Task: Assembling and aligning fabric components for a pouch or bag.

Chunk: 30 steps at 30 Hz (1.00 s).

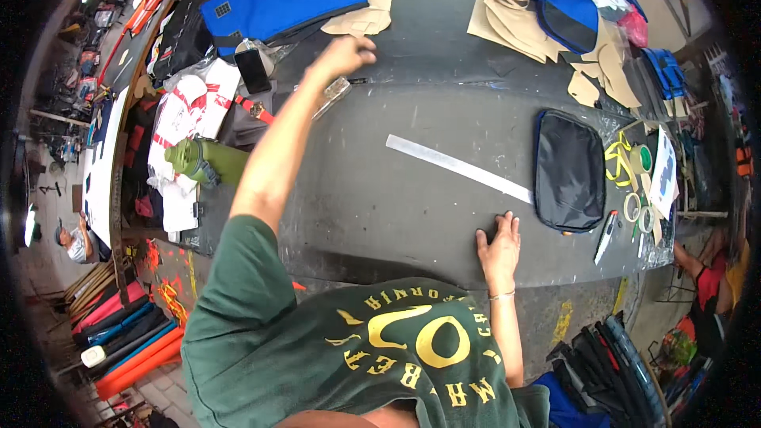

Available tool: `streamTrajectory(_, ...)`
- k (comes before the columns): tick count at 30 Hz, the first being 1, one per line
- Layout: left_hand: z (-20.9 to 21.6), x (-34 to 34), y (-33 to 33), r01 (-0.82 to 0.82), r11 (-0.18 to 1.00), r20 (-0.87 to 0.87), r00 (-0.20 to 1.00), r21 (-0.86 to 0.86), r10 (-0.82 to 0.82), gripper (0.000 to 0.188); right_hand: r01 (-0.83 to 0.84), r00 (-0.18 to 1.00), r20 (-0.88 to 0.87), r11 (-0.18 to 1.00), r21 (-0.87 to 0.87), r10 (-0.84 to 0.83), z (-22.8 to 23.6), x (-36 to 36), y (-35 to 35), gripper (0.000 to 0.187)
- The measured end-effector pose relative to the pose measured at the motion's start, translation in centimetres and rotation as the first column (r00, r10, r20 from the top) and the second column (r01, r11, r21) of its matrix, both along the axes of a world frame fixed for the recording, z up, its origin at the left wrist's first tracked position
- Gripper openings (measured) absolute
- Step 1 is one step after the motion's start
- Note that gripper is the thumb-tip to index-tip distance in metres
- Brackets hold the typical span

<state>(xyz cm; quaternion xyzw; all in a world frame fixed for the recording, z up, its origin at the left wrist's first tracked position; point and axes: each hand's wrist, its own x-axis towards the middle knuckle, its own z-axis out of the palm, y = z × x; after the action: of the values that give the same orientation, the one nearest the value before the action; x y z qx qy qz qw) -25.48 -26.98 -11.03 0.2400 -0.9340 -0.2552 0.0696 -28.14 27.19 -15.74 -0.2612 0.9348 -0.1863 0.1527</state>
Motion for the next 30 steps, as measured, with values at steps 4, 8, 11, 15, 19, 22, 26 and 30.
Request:
streamTrajectory(4, -3.6, 0.2, 12.3, 0.123, 0.991, -0.144, 0.983, 0.054, -0.114, 0.044, -0.031, 1.000, 0.000, 1.000, -0.004, 0.031, 0.1, 0.1, 0.4, 0.055)
streamTrajectory(8, -7.2, 0.0, 24.7, 0.085, 0.995, -0.065, 0.994, -0.054, -0.089, 0.064, 0.008, 1.000, 0.017, 1.000, 0.006, -0.008, 0.4, -0.1, 1.2, 0.056)
streamTrajectory(11, -9.2, 0.9, 26.8, 0.102, 0.980, -0.015, 0.994, -0.173, -0.106, 0.063, -0.120, 0.991, -0.060, 0.993, 0.012, 0.120, -0.9, -0.4, 1.7, 0.064)
streamTrajectory(15, -11.4, 1.3, 27.1, 0.060, 0.936, -0.021, 0.997, -0.347, -0.072, 0.058, -0.178, 0.982, -0.055, 0.982, 0.066, 0.181, 0.0, -0.3, 0.3, 0.070)
streamTrajectory(19, -11.9, 0.4, 27.5, 0.102, 0.934, 0.017, 0.995, -0.342, -0.103, 0.061, 0.089, 0.938, 0.348, 0.960, -0.264, 0.009, 2.2, -1.8, 3.3, 0.045)
streamTrajectory(22, -12.2, 0.3, 27.3, 0.091, 0.939, 0.011, 0.996, -0.330, -0.092, 0.063, 0.380, 0.909, 0.325, 0.842, -0.383, -0.263, 2.9, -3.1, 8.2, 0.028)
streamTrajectory(26, -10.5, -0.8, 28.7, 0.045, 0.976, 0.013, 0.999, -0.211, -0.043, 0.069, 0.532, 0.841, 0.148, 0.742, -0.408, -0.521, 1.2, -8.0, 17.8, 0.020)
streamTrajectory(30, -6.5, -4.2, 35.6, 0.239, 0.967, -0.334, 0.907, -0.092, -0.256, 0.052, 0.649, 0.754, 0.096, 0.715, -0.261, -0.650, 0.3, -14.4, 23.4, 0.032)
